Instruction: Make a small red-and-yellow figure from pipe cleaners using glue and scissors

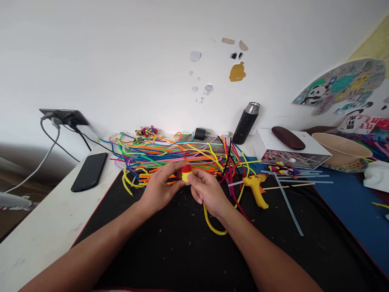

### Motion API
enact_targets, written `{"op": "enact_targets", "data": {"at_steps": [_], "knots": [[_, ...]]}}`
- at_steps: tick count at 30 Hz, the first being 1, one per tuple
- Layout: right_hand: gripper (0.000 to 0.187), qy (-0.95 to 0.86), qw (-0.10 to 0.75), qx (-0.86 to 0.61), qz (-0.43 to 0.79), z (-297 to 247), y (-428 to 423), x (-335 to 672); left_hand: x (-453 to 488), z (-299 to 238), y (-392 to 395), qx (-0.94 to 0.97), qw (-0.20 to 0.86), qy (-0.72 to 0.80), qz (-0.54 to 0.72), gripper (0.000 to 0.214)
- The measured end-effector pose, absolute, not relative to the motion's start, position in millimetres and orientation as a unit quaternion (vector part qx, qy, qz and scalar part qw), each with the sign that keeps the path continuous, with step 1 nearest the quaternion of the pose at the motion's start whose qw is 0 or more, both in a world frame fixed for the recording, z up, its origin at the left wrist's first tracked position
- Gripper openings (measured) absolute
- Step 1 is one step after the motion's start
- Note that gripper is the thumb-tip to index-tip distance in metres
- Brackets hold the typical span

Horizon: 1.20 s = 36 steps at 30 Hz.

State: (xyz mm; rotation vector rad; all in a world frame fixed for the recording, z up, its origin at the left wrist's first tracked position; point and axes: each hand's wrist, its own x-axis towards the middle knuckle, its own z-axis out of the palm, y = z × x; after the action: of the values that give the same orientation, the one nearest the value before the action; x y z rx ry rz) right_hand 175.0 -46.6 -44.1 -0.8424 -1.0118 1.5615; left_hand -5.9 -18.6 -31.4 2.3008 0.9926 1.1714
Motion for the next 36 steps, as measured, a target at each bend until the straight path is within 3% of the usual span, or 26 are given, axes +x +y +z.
{"op": "enact_targets", "data": {"at_steps": [30, 36], "knots": [[0.043, -0.393, 0.539, -0.353, 0.656, -47.2, -49.4, 167.3, -2.7, -35.9, -20.8, 0.800, 0.204, 0.362, 0.433, 0.032], [0.040, -0.386, 0.515, -0.307, 0.701, -39.8, -52.8, 169.4, -3.9, -33.0, -18.8, 0.782, 0.238, 0.354, 0.455, 0.035]]}}
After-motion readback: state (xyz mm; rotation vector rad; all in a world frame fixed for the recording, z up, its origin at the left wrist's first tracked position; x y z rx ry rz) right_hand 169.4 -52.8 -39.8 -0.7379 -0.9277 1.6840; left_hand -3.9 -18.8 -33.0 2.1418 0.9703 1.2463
